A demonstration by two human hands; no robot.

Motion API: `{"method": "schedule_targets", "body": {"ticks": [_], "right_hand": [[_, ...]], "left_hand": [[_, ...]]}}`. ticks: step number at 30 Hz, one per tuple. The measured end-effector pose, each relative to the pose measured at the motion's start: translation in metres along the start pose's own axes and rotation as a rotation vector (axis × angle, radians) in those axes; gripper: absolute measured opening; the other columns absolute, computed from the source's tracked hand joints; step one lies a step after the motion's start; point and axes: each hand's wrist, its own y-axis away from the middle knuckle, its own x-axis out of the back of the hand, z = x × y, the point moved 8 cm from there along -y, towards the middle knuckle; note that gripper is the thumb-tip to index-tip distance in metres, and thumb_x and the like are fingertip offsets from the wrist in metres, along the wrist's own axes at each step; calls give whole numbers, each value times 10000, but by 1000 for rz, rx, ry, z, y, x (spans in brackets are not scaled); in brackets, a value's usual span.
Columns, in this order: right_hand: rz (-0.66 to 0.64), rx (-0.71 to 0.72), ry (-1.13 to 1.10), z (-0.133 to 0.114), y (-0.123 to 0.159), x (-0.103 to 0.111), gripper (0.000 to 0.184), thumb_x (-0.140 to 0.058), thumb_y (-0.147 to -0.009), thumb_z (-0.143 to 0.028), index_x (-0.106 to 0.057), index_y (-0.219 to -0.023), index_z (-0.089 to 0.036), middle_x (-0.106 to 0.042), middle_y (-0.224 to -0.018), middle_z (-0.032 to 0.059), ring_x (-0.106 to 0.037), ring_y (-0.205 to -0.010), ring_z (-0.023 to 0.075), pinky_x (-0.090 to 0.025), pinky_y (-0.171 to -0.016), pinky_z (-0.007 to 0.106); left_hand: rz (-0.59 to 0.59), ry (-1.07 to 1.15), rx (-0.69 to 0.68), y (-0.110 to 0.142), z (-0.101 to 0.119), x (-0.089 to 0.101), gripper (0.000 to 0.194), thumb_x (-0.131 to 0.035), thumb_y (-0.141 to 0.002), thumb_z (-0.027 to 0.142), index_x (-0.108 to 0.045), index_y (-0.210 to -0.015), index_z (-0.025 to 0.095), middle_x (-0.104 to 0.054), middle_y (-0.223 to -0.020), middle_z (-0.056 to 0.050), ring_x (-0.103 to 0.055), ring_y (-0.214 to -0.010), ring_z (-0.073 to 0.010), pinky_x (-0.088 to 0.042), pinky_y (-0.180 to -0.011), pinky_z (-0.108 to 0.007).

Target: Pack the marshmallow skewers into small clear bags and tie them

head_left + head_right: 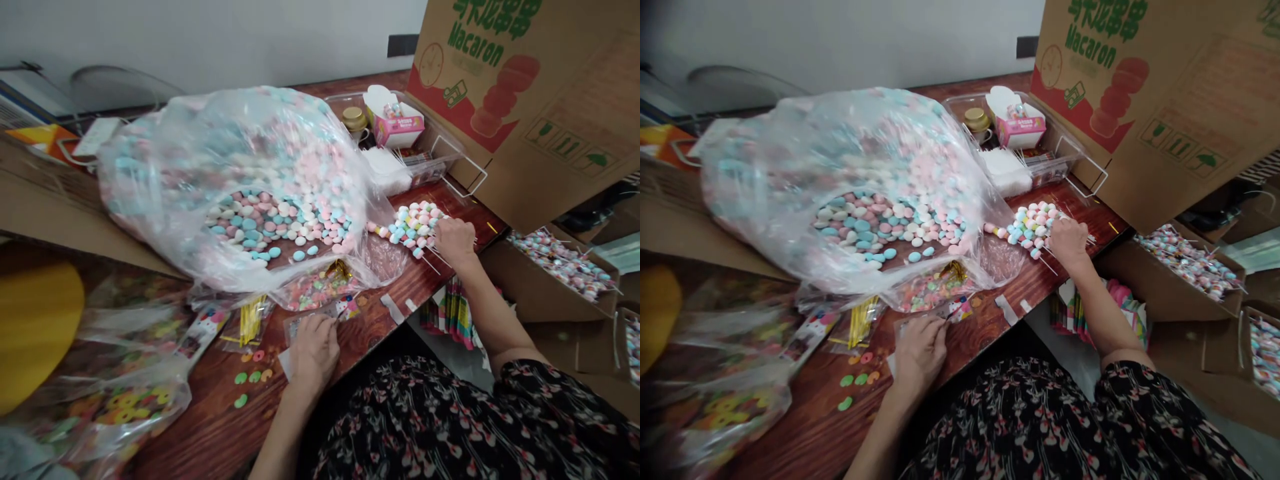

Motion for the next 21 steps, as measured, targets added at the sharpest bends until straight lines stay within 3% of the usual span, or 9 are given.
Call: {"method": "schedule_targets", "body": {"ticks": [3,7,10,12,15,21], "right_hand": [[23,-70,-33,1,-5,-7,216,-476,-879,-205,-647,-983,-123,-701,-912,148,-609,-805,230,-287,-648,306],[185,-150,-171,12,-2,-5,249,-421,-915,-230,-653,-932,-140,-701,-869,136,-615,-789,232,-343,-657,304],[365,-93,-416,20,11,7,236,-443,-906,-267,-652,-895,-160,-697,-843,102,-619,-791,220,-414,-703,309],[423,3,-639,22,23,19,204,-478,-893,-291,-649,-867,-184,-682,-802,54,-613,-745,190,-446,-697,295],[344,134,-891,15,42,36,136,-570,-862,-304,-658,-833,-204,-630,-709,-10,-567,-634,142,-447,-634,263],[-57,311,-1030,-17,75,45,117,-592,-857,-278,-677,-822,-205,-613,-660,-17,-544,-595,130,-439,-600,261]], "left_hand": [[51,76,79,-4,-7,3,117,-579,-857,129,-633,-765,178,-638,-758,-43,-559,-759,-194,-466,-712,-314],[-3,24,100,-4,-8,0,144,-585,-852,148,-608,-715,181,-616,-732,-47,-547,-762,-212,-457,-710,-336],[-52,-15,62,0,-3,-1,79,-590,-870,185,-667,-866,167,-658,-836,-76,-553,-813,-230,-467,-739,-351],[-82,-19,53,3,0,-2,135,-592,-877,196,-682,-970,159,-671,-914,-93,-557,-849,-234,-470,-762,-355],[-119,-22,70,5,1,-4,164,-563,-883,163,-695,-980,159,-668,-935,-99,-553,-864,-235,-467,-777,-357],[-94,151,187,0,-19,-7,218,-551,-899,215,-691,-736,185,-624,-745,-56,-564,-770,-198,-463,-721,-329]]}}
